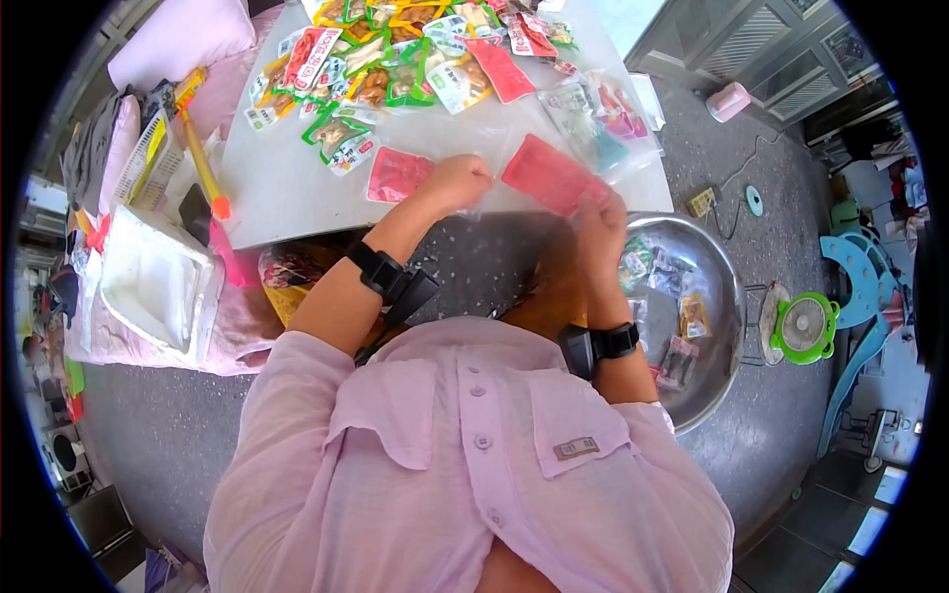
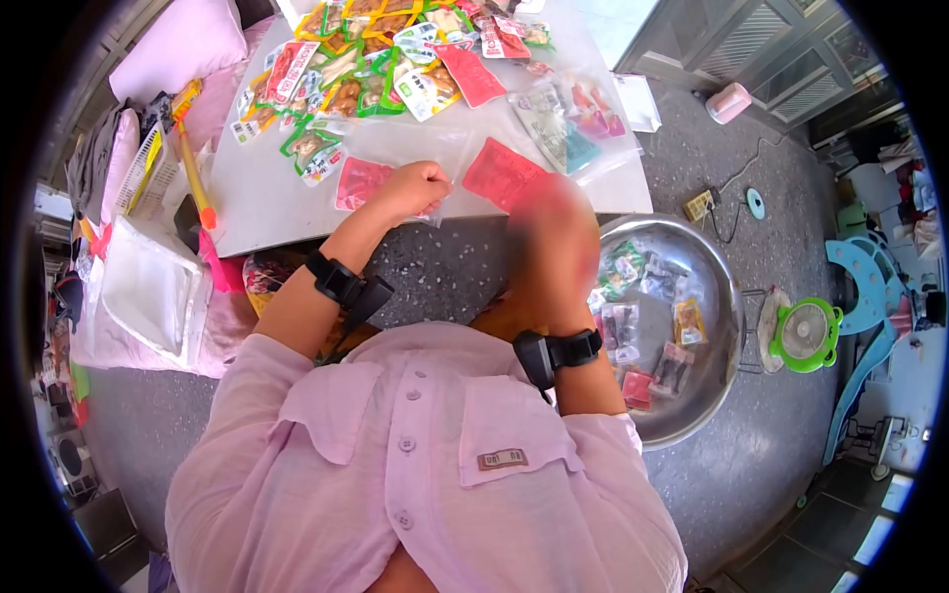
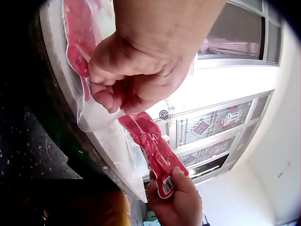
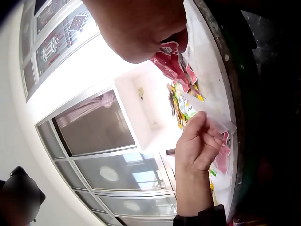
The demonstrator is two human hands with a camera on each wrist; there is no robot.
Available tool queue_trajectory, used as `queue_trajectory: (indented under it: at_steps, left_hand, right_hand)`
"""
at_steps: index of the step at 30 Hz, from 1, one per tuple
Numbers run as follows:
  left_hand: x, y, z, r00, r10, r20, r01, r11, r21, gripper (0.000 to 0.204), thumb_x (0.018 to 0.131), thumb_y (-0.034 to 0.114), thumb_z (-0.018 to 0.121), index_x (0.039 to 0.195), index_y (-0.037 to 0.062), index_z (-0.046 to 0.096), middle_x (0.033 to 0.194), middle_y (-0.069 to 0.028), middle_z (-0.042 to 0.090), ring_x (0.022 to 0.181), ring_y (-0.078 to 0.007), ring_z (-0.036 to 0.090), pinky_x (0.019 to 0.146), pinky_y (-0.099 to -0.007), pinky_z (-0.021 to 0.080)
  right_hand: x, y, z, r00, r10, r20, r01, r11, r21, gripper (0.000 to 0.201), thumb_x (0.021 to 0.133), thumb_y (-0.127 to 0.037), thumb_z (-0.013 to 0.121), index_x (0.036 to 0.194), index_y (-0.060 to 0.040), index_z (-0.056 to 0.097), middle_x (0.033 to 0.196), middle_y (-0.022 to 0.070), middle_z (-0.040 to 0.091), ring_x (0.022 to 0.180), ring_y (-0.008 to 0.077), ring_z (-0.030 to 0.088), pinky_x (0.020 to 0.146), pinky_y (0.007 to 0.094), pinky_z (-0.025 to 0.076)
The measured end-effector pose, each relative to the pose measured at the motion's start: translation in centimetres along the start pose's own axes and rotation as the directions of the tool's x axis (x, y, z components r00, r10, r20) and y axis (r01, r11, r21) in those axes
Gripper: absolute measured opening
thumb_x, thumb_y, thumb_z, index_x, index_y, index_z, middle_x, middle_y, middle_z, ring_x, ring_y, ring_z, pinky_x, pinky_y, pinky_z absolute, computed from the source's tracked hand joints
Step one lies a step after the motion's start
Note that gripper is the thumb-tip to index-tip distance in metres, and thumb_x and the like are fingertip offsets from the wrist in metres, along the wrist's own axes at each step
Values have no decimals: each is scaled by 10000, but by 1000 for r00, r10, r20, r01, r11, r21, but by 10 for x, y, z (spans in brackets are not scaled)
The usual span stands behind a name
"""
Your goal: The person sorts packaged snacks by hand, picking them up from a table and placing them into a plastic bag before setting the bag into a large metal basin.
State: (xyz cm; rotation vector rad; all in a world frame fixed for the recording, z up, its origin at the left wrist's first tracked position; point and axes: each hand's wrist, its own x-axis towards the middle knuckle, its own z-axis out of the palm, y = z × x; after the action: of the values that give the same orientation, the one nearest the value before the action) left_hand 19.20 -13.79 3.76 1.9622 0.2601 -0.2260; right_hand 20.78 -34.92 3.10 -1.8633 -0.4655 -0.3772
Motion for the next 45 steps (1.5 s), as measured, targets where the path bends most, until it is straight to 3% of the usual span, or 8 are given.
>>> queue_trajectory:
  at_steps: [2,8,16,19,28,31,35,45]
  left_hand:
    - [0,2,2,1000,15,-18,-14,997,78,120,700,146,531,694,27,526,583,-48,518,489,-107,481,446,-246,377]
    - [7,-4,11,986,143,-87,-110,945,309,132,662,152,534,667,21,547,621,-87,557,571,-162,525,538,-291,403]
    - [7,-7,9,988,134,-78,-117,974,194,149,649,175,508,681,46,577,692,-138,572,661,-278,547,575,-347,413]
    - [5,-3,6,997,77,-18,-74,988,137,111,694,137,550,677,29,537,582,-28,516,528,-100,480,461,-247,372]
    - [1,-8,8,995,75,-63,-77,997,-24,107,707,135,549,723,30,533,602,-18,505,534,-88,475,449,-228,361]
    - [-2,-6,8,994,78,-77,-77,997,8,108,705,134,550,714,27,537,608,-20,509,537,-91,477,464,-235,369]
    - [0,-12,12,974,176,-146,-157,979,131,124,705,140,551,712,16,546,614,-61,530,545,-132,498,502,-263,388]
    - [-5,-11,15,950,263,-167,-237,958,163,120,719,124,537,718,6,560,627,-71,549,569,-136,512,519,-260,395]
  right_hand:
    - [-1,4,-2,919,394,13,-365,840,402,123,801,-104,485,867,-5,515,677,-2,512,552,49,439,483,184,357]
    - [2,-13,2,925,379,-24,-311,792,526,117,802,-95,478,864,-3,515,678,-3,509,550,38,435,471,176,349]
    - [-4,9,1,986,162,33,-165,980,109,230,783,-79,445,983,23,492,828,50,534,689,93,496,568,215,420]
    - [-9,26,3,983,184,0,-183,978,97,222,780,-80,448,968,28,496,815,47,531,679,88,491,558,209,411]
    - [-8,31,2,990,141,13,-140,990,-16,209,778,-86,455,949,25,503,782,41,529,642,84,484,549,208,406]
    - [-7,24,3,999,-39,-2,39,985,-165,206,777,-94,463,939,25,508,756,57,539,634,93,493,548,223,412]
    - [2,-54,-5,964,230,133,-223,972,-69,218,748,-61,513,957,-2,492,824,133,542,790,233,533,687,322,415]
    - [-14,-41,17,941,-322,104,338,915,-222,156,709,-13,516,863,5,494,742,185,529,686,341,523,583,378,431]
